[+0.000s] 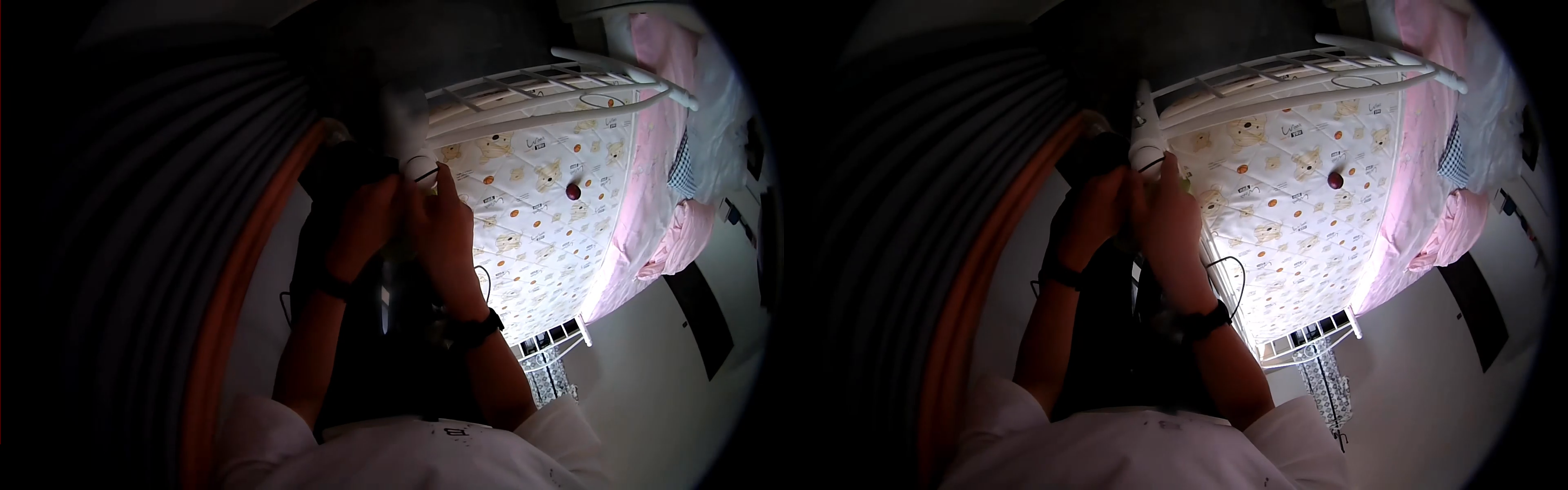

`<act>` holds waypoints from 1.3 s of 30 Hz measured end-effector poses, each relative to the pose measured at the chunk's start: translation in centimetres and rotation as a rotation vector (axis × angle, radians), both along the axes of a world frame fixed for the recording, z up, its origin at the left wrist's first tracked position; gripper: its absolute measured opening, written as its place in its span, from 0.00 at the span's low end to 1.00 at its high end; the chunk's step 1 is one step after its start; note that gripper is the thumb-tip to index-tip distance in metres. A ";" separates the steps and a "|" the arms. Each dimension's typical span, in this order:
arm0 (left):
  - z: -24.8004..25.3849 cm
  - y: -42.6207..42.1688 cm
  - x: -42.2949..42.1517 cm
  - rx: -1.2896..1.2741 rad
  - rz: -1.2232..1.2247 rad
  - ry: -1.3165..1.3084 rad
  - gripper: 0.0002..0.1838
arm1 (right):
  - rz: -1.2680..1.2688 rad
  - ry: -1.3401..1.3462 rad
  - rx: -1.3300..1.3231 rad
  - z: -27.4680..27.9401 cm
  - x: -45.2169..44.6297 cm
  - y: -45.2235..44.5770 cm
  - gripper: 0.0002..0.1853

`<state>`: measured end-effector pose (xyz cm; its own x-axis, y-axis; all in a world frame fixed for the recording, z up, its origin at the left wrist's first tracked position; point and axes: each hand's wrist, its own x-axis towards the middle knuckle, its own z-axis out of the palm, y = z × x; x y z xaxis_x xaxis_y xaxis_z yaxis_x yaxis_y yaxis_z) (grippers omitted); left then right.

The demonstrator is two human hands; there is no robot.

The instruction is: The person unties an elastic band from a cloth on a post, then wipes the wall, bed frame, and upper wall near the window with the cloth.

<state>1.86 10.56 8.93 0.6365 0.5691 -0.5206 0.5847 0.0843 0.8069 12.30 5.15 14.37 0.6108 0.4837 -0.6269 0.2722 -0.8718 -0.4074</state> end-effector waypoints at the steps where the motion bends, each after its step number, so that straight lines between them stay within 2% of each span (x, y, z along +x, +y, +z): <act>1: 0.0 0.0 0.0 -0.022 0.009 -0.010 0.06 | 0.003 0.000 -0.002 0.2 0.3 0.1 0.28; 3: 0.1 0.2 -0.1 -0.041 0.025 -0.019 0.06 | 0.095 0.059 -0.083 0.8 1.0 0.6 0.34; 9: 0.3 1.7 -0.1 -0.035 -0.115 0.070 0.06 | 0.247 0.075 -0.148 1.0 2.1 0.7 0.37; 16: 0.6 3.9 0.1 -0.133 -0.172 -0.040 0.07 | 0.329 0.142 -0.203 1.0 3.1 0.9 0.39; 18: 0.8 4.7 0.0 -0.163 -0.224 -0.082 0.08 | 0.241 0.221 -0.136 0.7 3.4 0.6 0.39; 20: 0.7 5.3 0.7 -0.082 -0.397 0.036 0.08 | 0.242 0.212 -0.087 -0.4 3.7 -0.4 0.37; 23: 0.5 5.8 0.9 -0.095 -0.453 0.042 0.08 | 0.233 0.214 -0.019 -0.7 4.1 -1.2 0.39; 27: 0.1 5.7 0.5 -0.055 -0.402 -0.002 0.10 | 0.191 0.230 -0.023 -1.0 3.7 -0.9 0.39; 29: -0.1 5.6 0.6 0.016 -0.465 0.003 0.10 | 0.161 0.238 0.039 -1.6 3.5 -1.0 0.39; 34: 0.0 5.7 0.7 -0.091 -0.438 0.017 0.10 | 0.090 0.313 0.060 -1.9 3.3 -1.0 0.38; 39: 1.1 4.9 0.9 -0.129 -0.398 0.027 0.10 | -0.119 0.275 0.308 -5.0 1.6 -1.9 0.38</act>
<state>2.75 15.48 9.98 0.7785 0.2105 -0.5912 0.6129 -0.0526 0.7884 13.88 3.25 9.40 0.5038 0.6098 -0.6118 0.0217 -0.7170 -0.6967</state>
